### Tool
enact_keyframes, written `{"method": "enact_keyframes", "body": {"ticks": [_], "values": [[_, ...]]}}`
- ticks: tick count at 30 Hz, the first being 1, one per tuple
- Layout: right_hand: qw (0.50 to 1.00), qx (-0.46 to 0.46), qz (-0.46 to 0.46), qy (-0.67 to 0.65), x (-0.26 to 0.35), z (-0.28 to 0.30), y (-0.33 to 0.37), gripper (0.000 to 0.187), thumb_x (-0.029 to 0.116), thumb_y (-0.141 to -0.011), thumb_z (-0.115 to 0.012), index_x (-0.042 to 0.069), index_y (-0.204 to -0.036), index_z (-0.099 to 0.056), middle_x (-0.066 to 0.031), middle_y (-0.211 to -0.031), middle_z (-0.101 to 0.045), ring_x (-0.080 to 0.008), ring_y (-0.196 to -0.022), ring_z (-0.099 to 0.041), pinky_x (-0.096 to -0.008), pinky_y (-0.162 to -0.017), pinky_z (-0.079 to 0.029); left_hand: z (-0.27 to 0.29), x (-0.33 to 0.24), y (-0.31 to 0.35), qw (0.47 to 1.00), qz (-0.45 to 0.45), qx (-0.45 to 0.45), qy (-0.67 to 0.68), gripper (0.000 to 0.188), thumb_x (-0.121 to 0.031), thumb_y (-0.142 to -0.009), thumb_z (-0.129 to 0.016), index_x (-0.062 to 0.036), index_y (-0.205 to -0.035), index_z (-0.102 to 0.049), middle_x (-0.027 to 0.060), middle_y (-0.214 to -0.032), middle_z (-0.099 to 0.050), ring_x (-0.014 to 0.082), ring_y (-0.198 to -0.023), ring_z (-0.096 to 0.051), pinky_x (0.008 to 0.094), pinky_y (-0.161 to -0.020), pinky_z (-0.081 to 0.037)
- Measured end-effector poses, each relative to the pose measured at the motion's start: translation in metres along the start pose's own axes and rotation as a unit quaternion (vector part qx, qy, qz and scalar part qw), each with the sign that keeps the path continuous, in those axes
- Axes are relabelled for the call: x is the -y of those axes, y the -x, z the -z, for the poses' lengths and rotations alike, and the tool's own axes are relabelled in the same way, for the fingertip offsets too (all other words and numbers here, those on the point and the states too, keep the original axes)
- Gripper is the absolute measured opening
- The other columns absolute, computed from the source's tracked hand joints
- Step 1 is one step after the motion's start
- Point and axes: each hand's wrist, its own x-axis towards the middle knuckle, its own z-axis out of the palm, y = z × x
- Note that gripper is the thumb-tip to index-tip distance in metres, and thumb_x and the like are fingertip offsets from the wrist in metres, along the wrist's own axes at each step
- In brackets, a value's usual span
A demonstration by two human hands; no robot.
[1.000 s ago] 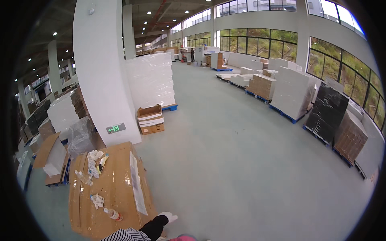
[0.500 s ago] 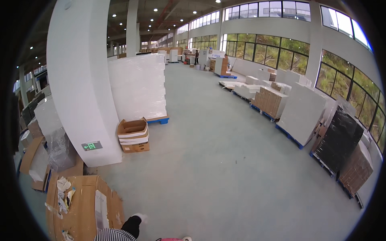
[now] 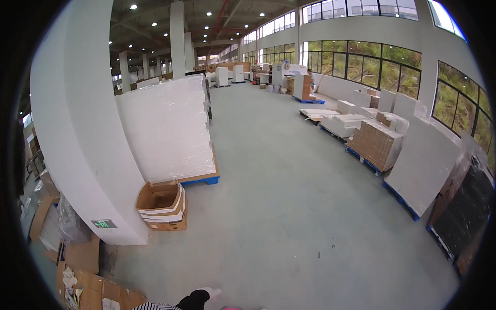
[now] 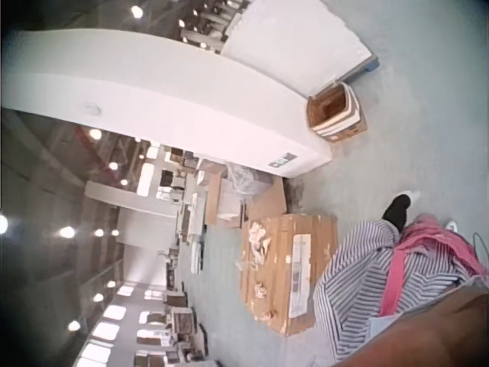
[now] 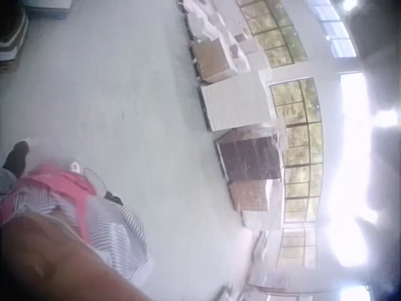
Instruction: Cleaning and moving white furniture panels in a workshop environment.
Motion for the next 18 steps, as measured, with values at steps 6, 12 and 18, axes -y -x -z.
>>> {"method": "enact_keyframes", "body": {"ticks": [6, 12, 18], "values": [[0.974, -0.128, 0.177, 0.054, 0.241, 0.268, -0.232, 0.043, 0.041, -0.089, -0.05, 0.007, -0.103, -0.072, -0.0216, -0.106, -0.069, -0.0411, -0.103, -0.064, -0.0508, -0.091, -0.05, 0.129, 0.081, -0.117, 0.995, 0.089, 0.03, -0.028, 0.051, -0.044, -0.092, -0.05, -0.0073, -0.126, -0.062, 0.0198, -0.128, -0.063, 0.0411, -0.121, -0.056, 0.049, -0.099, -0.046], [0.976, -0.184, 0.115, 0.025, 0.405, 0.383, -0.39, 0.041, 0.041, -0.093, -0.048, 0.008, -0.105, -0.069, -0.0219, -0.107, -0.068, -0.04, -0.104, -0.064, -0.0502, -0.091, -0.051, 0.272, 0.051, -0.243, 0.96, 0.164, -0.198, -0.112, 0.038, -0.034, -0.087, -0.064, -0.0082, -0.114, -0.07, 0.0159, -0.111, -0.071, 0.0339, -0.102, -0.067, 0.0445, -0.087, -0.053], [0.999, -0.007, 0.035, 0.026, 0.45, 0.403, -0.504, 0.044, 0.042, -0.096, -0.046, 0.01, -0.118, -0.066, -0.0207, -0.118, -0.065, -0.0372, -0.112, -0.06, -0.0475, -0.096, -0.048, 0.589, -0.134, -0.492, 0.96, -0.081, -0.021, -0.268, 0.037, -0.028, -0.075, -0.074, -0.0078, -0.107, -0.073, 0.0181, -0.108, -0.071, 0.0397, -0.093, -0.068, 0.0482, -0.081, -0.055]]}}
